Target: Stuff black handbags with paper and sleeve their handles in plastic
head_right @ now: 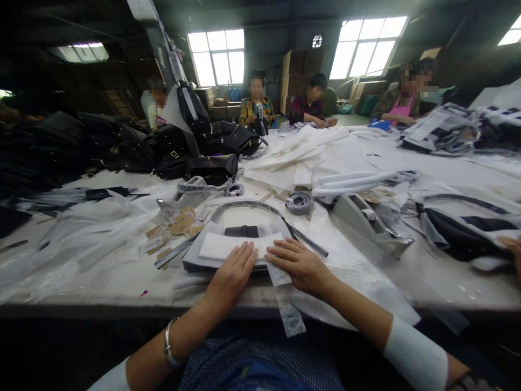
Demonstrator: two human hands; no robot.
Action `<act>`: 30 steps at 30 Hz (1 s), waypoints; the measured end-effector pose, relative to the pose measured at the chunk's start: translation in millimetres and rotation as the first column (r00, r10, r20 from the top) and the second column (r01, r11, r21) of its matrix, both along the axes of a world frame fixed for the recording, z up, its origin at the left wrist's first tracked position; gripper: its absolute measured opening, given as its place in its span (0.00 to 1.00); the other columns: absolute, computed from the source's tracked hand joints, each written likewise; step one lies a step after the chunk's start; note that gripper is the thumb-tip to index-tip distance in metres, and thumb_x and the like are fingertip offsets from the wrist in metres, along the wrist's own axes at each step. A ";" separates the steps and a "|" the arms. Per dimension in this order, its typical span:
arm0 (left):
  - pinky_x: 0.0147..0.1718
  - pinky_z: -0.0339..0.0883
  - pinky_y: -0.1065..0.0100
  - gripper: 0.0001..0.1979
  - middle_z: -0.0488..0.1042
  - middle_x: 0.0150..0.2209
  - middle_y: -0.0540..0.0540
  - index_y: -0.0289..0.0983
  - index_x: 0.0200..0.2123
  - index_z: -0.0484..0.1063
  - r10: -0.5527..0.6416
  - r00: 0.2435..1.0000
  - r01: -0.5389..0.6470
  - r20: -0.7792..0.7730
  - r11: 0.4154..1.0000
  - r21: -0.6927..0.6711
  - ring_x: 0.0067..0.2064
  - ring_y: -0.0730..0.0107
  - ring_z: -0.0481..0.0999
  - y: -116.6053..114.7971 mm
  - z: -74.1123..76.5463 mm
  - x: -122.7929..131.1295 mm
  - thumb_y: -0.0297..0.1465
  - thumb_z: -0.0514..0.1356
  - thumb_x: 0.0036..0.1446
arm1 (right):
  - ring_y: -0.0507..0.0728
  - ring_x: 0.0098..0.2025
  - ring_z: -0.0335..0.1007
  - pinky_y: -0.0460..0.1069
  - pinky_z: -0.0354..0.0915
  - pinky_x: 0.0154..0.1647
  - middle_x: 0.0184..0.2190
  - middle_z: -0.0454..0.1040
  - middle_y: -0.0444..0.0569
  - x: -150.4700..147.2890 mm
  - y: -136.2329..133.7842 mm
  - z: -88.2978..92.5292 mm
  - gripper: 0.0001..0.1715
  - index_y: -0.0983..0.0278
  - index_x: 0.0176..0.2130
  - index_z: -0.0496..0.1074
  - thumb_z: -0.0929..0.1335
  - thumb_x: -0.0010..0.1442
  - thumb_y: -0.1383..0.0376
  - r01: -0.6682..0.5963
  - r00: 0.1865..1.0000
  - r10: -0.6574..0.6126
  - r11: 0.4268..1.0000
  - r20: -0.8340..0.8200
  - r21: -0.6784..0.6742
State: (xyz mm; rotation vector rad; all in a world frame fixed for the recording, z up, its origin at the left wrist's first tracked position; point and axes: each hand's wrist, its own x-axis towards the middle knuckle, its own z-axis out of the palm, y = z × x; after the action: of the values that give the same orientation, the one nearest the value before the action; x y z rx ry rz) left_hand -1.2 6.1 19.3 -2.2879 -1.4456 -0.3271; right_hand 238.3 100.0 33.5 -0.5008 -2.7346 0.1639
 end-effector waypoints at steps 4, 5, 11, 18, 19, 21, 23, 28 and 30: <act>0.62 0.59 0.48 0.35 0.49 0.71 0.46 0.45 0.70 0.50 -0.073 0.995 0.081 0.066 0.990 -0.118 0.68 0.49 0.56 -5.6 8.5 -2.4 0.23 0.54 0.62 | 0.60 0.69 0.54 0.64 0.52 0.69 0.64 0.65 0.47 -2.3 -4.2 -9.9 0.34 0.56 0.64 0.65 0.59 0.63 0.75 0.001 0.996 -0.003 1.000 -0.093 -0.021; 0.62 0.58 0.45 0.36 0.46 0.72 0.49 0.48 0.70 0.47 -0.078 0.993 0.089 0.083 0.987 -0.132 0.69 0.49 0.55 -7.5 9.0 -1.5 0.24 0.53 0.62 | 0.60 0.69 0.54 0.65 0.52 0.68 0.64 0.65 0.48 -2.2 -6.1 -11.4 0.34 0.56 0.64 0.65 0.59 0.62 0.75 -0.001 0.993 -0.003 0.999 -0.115 -0.035; 0.65 0.49 0.41 0.31 0.46 0.71 0.57 0.53 0.70 0.46 -0.118 0.984 0.134 0.135 0.985 -0.113 0.70 0.50 0.52 -13.5 -1.8 4.0 0.32 0.52 0.67 | 0.63 0.69 0.54 0.64 0.53 0.68 0.63 0.67 0.51 11.5 -1.3 22.7 0.34 0.60 0.63 0.68 0.66 0.57 0.70 -0.081 0.992 0.031 0.901 -0.123 -0.427; 0.66 0.45 0.43 0.30 0.46 0.71 0.60 0.54 0.70 0.46 -0.124 0.977 0.145 0.174 0.983 -0.112 0.70 0.51 0.52 -11.5 -4.9 1.6 0.35 0.51 0.68 | 0.60 0.59 0.70 0.55 0.62 0.63 0.57 0.74 0.51 -37.8 48.9 63.1 0.22 0.63 0.57 0.74 0.62 0.67 0.63 0.157 0.987 -0.162 0.943 0.007 -0.294; 0.66 0.44 0.43 0.29 0.46 0.71 0.61 0.54 0.70 0.46 -0.122 0.977 0.143 0.176 0.983 -0.114 0.70 0.52 0.52 -11.6 -5.0 1.6 0.35 0.50 0.69 | 0.61 0.62 0.66 0.56 0.59 0.65 0.60 0.71 0.52 -50.1 54.4 58.9 0.24 0.64 0.59 0.71 0.62 0.68 0.62 0.154 0.987 -0.143 0.968 0.072 -0.196; 0.67 0.43 0.44 0.29 0.46 0.71 0.61 0.54 0.70 0.46 -0.119 0.976 0.141 0.182 0.984 -0.112 0.70 0.53 0.52 -11.9 -5.8 1.7 0.36 0.50 0.69 | 0.62 0.66 0.60 0.59 0.55 0.67 0.63 0.67 0.55 -69.2 62.7 47.2 0.26 0.67 0.62 0.68 0.62 0.69 0.60 0.136 0.963 -0.112 0.988 0.246 -0.080; 0.67 0.41 0.44 0.29 0.47 0.71 0.60 0.54 0.70 0.46 -0.121 0.975 0.143 0.188 0.984 -0.106 0.70 0.53 0.52 -11.6 -7.2 1.5 0.36 0.50 0.69 | 0.63 0.64 0.63 0.60 0.57 0.65 0.61 0.69 0.58 -78.2 67.0 36.5 0.25 0.68 0.60 0.69 0.61 0.70 0.60 0.154 0.929 -0.131 0.987 0.347 -0.040; 0.69 0.32 0.46 0.29 0.47 0.71 0.60 0.52 0.70 0.45 -0.143 0.970 0.163 0.197 0.983 -0.090 0.70 0.54 0.52 -9.5 -9.3 -0.2 0.36 0.50 0.69 | 0.64 0.57 0.72 0.61 0.60 0.60 0.51 0.77 0.60 -77.5 66.7 30.2 0.20 0.67 0.50 0.77 0.60 0.70 0.64 0.225 0.897 -0.210 0.974 0.390 0.007; 0.69 0.30 0.47 0.29 0.47 0.71 0.60 0.51 0.70 0.45 -0.144 0.969 0.163 0.200 0.983 -0.083 0.70 0.54 0.51 -9.1 -9.5 -0.7 0.36 0.49 0.69 | 0.66 0.52 0.75 0.63 0.60 0.58 0.44 0.80 0.62 -78.6 67.1 32.7 0.18 0.68 0.42 0.79 0.61 0.68 0.66 0.247 0.884 -0.234 0.969 0.405 0.021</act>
State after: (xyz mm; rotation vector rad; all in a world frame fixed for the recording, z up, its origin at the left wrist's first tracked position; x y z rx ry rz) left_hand -2.0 -2.9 9.9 -2.5150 -1.4049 -0.5489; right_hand 159.6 167.1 66.3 -0.9763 -3.0343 0.0405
